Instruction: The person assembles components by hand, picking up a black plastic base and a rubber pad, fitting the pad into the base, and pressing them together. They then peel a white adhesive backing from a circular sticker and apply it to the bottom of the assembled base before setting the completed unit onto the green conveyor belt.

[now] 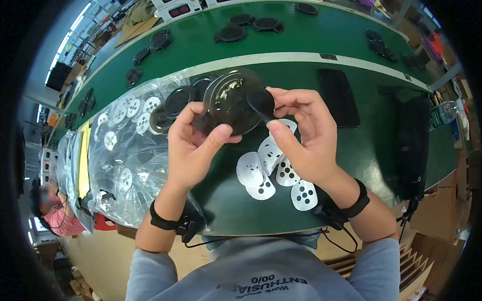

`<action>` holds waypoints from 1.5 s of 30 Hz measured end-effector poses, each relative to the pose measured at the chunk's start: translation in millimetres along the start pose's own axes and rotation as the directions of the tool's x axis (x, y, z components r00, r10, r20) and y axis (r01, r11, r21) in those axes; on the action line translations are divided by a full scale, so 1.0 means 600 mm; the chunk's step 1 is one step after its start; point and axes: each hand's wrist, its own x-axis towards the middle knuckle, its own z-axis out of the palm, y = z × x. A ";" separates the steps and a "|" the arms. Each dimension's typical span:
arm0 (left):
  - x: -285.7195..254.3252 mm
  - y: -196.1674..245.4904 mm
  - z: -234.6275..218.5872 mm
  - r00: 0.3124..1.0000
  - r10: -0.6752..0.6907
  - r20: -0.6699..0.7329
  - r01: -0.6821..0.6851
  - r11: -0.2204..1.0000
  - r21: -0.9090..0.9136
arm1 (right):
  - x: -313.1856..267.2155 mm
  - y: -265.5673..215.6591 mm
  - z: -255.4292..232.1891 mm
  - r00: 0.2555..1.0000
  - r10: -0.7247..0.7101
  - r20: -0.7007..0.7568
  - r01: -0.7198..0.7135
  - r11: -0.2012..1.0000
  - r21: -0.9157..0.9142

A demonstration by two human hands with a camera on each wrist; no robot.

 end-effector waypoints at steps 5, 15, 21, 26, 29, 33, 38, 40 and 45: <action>-0.011 -0.018 0.007 0.999 0.000 0.048 0.004 0.998 -0.063 | 0.004 -0.006 0.004 0.993 0.101 -0.065 -0.098 0.994 0.051; -0.021 -0.023 0.013 0.996 -0.019 0.086 0.026 0.997 -0.079 | 0.007 0.007 -0.001 0.998 0.056 -0.032 -0.056 0.998 0.003; -0.022 -0.030 0.016 0.997 -0.010 0.075 0.020 0.992 -0.123 | 0.008 0.008 -0.001 0.998 0.053 -0.027 -0.054 0.998 -0.032; -0.025 -0.031 0.016 0.996 -0.022 0.085 0.031 0.994 -0.109 | 0.008 0.008 0.002 0.997 0.067 -0.046 -0.068 0.997 -0.021; -0.024 -0.031 0.011 0.995 -0.031 0.099 0.037 0.997 -0.064 | 0.008 0.006 0.001 0.996 0.082 -0.042 -0.084 0.995 -0.055; -0.024 -0.034 0.019 0.998 -0.035 0.043 0.039 0.994 -0.101 | 0.005 0.007 0.003 0.996 0.074 -0.056 -0.077 0.995 -0.055; -0.024 -0.036 0.021 0.999 -0.015 0.034 0.018 0.996 -0.090 | 0.005 0.011 0.000 0.998 0.043 -0.053 -0.048 0.994 -0.100; -0.024 -0.038 0.020 0.999 -0.014 0.034 0.017 0.997 -0.081 | 0.004 0.011 0.000 0.998 0.043 -0.053 -0.048 0.994 -0.099; -0.022 -0.039 0.018 0.998 -0.018 0.058 0.021 0.998 -0.056 | 0.004 0.008 0.002 0.999 -0.007 -0.054 -0.003 0.981 -0.196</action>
